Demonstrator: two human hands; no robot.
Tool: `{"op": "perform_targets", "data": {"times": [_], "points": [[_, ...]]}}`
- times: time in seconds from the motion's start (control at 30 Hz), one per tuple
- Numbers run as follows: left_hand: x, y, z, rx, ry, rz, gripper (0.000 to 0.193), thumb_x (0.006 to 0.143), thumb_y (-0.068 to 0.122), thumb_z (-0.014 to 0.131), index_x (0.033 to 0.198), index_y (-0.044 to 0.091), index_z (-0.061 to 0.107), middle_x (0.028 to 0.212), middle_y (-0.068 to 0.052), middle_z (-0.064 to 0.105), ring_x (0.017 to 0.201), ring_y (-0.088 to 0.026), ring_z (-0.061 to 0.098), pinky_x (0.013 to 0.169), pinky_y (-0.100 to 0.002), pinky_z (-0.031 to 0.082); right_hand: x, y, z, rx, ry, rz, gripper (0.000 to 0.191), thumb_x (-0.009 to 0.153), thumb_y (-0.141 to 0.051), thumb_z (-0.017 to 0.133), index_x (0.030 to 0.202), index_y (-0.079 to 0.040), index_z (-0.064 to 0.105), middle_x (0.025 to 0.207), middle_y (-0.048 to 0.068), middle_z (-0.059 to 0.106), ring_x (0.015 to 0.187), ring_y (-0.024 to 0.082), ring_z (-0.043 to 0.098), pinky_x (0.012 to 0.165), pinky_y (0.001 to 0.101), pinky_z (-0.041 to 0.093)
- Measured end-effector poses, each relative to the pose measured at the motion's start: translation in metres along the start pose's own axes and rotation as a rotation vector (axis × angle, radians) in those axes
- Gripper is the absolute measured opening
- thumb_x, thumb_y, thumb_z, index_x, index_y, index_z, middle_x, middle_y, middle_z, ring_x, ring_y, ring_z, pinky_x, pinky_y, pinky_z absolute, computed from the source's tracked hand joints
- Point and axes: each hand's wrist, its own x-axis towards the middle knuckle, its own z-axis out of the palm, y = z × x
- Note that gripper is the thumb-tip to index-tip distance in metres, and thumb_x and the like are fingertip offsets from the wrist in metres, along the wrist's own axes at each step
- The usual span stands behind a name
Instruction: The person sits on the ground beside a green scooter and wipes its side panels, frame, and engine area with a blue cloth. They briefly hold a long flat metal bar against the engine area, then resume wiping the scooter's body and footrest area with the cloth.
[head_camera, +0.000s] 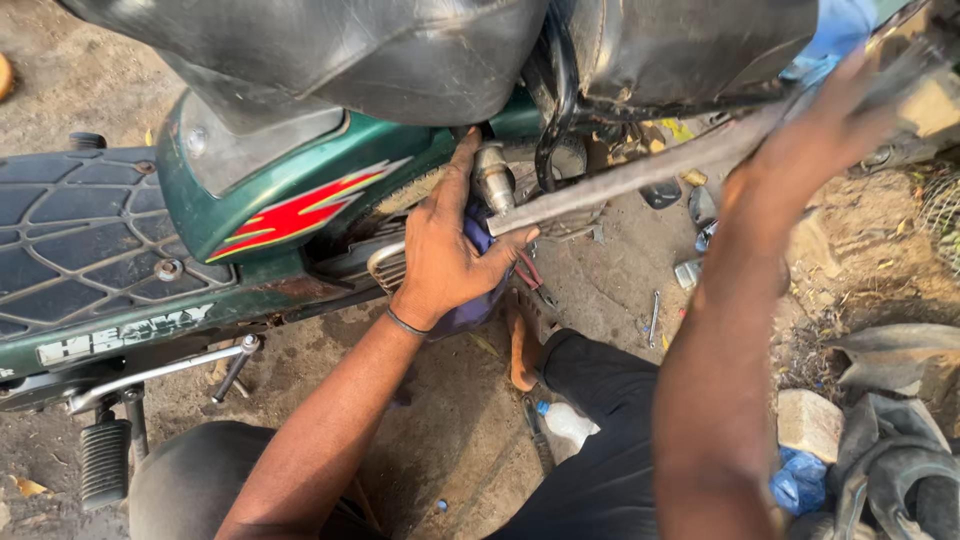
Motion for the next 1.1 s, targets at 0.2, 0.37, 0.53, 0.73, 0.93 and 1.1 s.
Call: {"op": "perform_targets", "data": {"times": [0.2, 0.37, 0.53, 0.73, 0.93, 1.1], "points": [[-0.002, 0.004, -0.006, -0.040, -0.021, 0.004, 0.102, 0.083, 0.034, 0.091, 0.160, -0.002, 0.032, 0.147, -0.028, 0.059, 0.134, -0.041, 0.066, 0.112, -0.042, 0.054, -0.136, 0.055, -0.024, 0.171, 0.485, 0.696, 0.030, 0.097, -0.027, 0.053, 0.122, -0.013, 0.043, 0.103, 0.007, 0.056, 0.081, 0.021, 0.058, 0.069, 0.0394, 0.051], [0.000, 0.009, -0.013, -0.047, -0.036, -0.064, 0.107, 0.079, 0.035, 0.093, 0.160, 0.000, 0.032, 0.146, -0.027, 0.060, 0.131, -0.038, 0.067, 0.109, -0.041, 0.055, -0.187, 0.082, -0.031, 0.285, 0.526, 1.056, 0.027, 0.099, -0.040, 0.051, 0.085, -0.018, 0.043, 0.072, 0.000, 0.043, 0.058, 0.023, 0.050, 0.050, 0.0362, 0.044], [0.002, 0.012, -0.017, -0.029, -0.044, 0.092, 0.112, 0.075, 0.034, 0.092, 0.159, -0.002, 0.027, 0.152, -0.032, 0.050, 0.136, -0.044, 0.059, 0.112, -0.043, 0.050, -0.096, 0.041, -0.055, 0.129, 0.387, 0.430, 0.040, 0.109, -0.023, 0.063, 0.136, 0.002, 0.046, 0.109, 0.014, 0.056, 0.099, 0.026, 0.059, 0.088, 0.0447, 0.055], [-0.004, 0.003, -0.006, -0.040, -0.011, -0.081, 0.102, 0.082, 0.034, 0.093, 0.159, -0.001, 0.036, 0.144, -0.027, 0.061, 0.134, -0.039, 0.065, 0.112, -0.041, 0.053, 0.003, -0.032, -0.001, 0.028, -0.041, -0.074, 0.067, 0.117, -0.023, 0.067, 0.158, 0.008, 0.024, 0.149, 0.022, 0.047, 0.122, 0.026, 0.056, 0.102, 0.0439, 0.051], [0.000, 0.012, 0.008, -0.025, 0.071, -0.053, 0.091, 0.081, 0.023, 0.090, 0.154, -0.003, 0.041, 0.139, -0.030, 0.064, 0.130, -0.040, 0.067, 0.111, -0.041, 0.052, 0.031, -0.028, 0.041, -0.240, 0.148, -0.022, 0.074, 0.107, -0.033, 0.067, 0.162, 0.004, 0.033, 0.161, 0.024, 0.053, 0.143, 0.032, 0.056, 0.125, 0.0419, 0.040], [0.010, 0.023, 0.011, -0.001, 0.076, -0.026, 0.094, 0.075, 0.021, 0.089, 0.151, -0.006, 0.041, 0.132, -0.030, 0.066, 0.123, -0.038, 0.069, 0.105, -0.040, 0.053, -0.016, 0.009, 0.032, 0.183, 0.359, 0.306, 0.051, 0.096, -0.014, 0.064, 0.139, 0.002, 0.045, 0.135, 0.018, 0.057, 0.122, 0.029, 0.058, 0.105, 0.0458, 0.048]]}}
